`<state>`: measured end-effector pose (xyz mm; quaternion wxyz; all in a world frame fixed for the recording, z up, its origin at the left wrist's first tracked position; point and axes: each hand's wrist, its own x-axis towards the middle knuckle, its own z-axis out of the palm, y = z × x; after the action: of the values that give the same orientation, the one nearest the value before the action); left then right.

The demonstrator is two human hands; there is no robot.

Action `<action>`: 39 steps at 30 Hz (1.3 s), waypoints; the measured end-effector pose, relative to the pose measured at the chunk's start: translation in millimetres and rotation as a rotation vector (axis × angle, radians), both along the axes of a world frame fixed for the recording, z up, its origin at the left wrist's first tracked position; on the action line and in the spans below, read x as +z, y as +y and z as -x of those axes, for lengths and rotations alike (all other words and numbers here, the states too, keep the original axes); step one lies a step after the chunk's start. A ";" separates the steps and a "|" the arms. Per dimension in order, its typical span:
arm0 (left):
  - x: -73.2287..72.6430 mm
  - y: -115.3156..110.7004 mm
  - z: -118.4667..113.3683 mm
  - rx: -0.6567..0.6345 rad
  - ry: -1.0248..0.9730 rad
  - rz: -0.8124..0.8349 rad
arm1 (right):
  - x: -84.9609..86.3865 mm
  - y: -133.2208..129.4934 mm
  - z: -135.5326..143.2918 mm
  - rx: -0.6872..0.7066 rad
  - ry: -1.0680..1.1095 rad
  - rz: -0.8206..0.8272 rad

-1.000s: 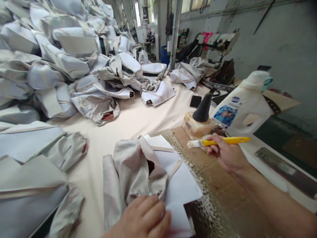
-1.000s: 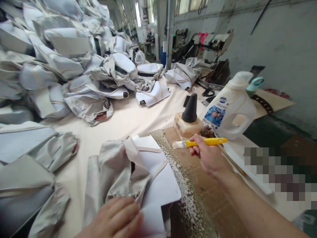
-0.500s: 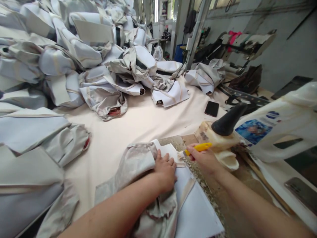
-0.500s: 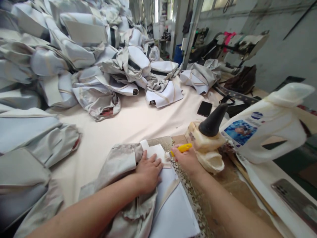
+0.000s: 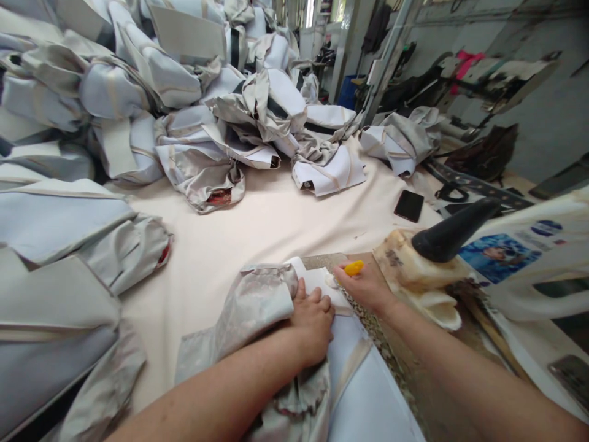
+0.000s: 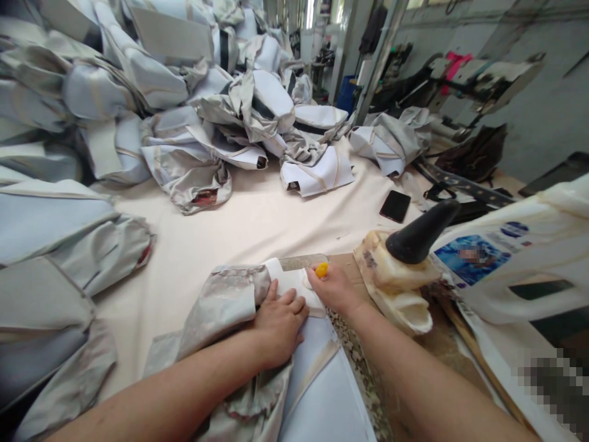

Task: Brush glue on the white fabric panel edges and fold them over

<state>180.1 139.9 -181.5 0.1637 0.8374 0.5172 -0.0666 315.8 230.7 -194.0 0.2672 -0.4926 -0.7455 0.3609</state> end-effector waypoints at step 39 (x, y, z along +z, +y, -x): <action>4.2 -1.8 -3.4 0.023 -0.022 -0.021 | 23.2 -43.4 -39.9 0.007 -0.109 0.010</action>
<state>183.5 138.0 -177.3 0.1616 0.8337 0.5257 -0.0500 355.6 187.3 -170.8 0.2225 -0.5104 -0.7587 0.3382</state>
